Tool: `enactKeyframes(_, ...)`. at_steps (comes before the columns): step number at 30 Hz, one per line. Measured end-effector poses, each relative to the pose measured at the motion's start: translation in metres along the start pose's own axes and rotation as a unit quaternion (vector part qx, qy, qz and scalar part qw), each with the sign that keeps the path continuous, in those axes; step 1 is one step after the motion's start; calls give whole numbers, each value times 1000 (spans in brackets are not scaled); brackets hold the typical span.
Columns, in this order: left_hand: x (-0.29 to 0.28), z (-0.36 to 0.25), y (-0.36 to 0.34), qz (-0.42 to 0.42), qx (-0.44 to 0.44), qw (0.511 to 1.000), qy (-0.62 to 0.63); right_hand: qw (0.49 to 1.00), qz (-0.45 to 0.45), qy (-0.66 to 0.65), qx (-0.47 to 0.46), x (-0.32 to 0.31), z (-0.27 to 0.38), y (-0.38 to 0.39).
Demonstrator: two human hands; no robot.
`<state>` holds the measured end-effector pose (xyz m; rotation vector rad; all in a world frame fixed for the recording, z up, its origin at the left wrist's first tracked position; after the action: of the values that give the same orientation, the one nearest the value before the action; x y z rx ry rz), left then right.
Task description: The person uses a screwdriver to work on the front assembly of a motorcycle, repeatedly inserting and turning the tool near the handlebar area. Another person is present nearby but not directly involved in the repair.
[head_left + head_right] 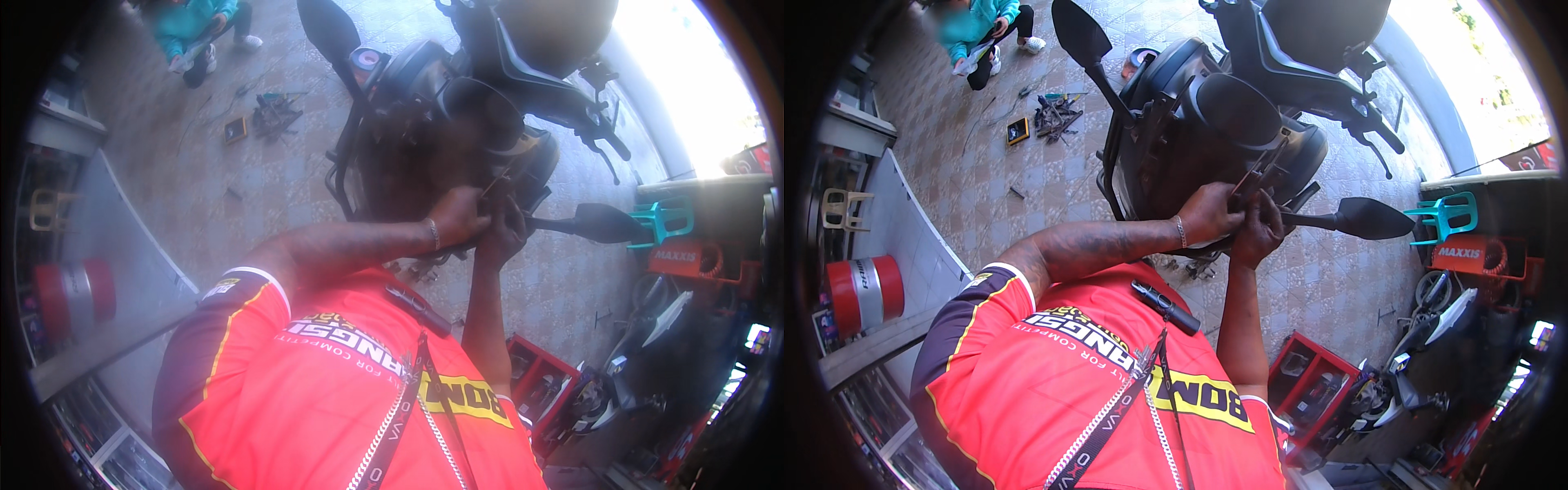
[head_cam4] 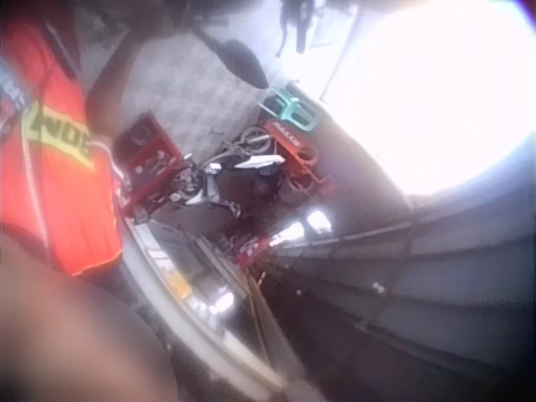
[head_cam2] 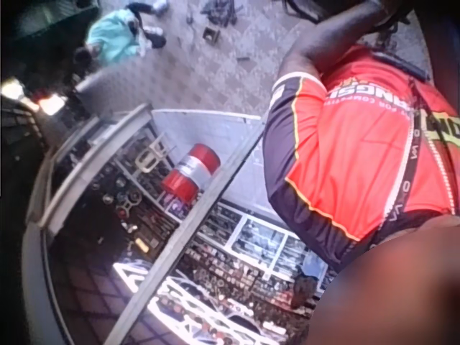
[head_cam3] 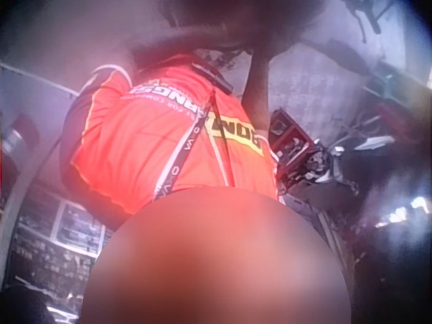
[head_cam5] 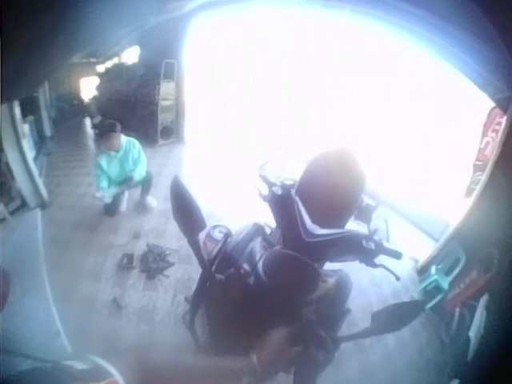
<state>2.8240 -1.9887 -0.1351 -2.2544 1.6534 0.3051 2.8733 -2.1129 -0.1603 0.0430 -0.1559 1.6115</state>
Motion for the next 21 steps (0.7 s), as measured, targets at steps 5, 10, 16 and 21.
enactKeyframes(5,5,-10,1,-5,-11,1000,26,996,-3,78,-46,-7,14,-3)
enactKeyframes(10,10,-22,-5,-12,-20,1000,19,995,14,91,-33,-13,28,-11)
enactKeyframes(16,9,-23,-12,3,-26,999,32,994,-7,42,102,-8,30,-15)
enactKeyframes(21,-7,-8,-17,7,-29,999,46,992,-22,-26,122,10,15,-12)
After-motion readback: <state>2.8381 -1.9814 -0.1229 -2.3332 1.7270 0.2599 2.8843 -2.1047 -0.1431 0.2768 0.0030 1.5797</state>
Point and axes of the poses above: each hand's wrist, its own y-axis away from the middle knuckle, its own x-axis out of the palm, z = x × y, the point moved 4 cm from there along -y, towards the middle knuckle, and after that the axes turned 7 degrees about x, right-handed, at the moved point
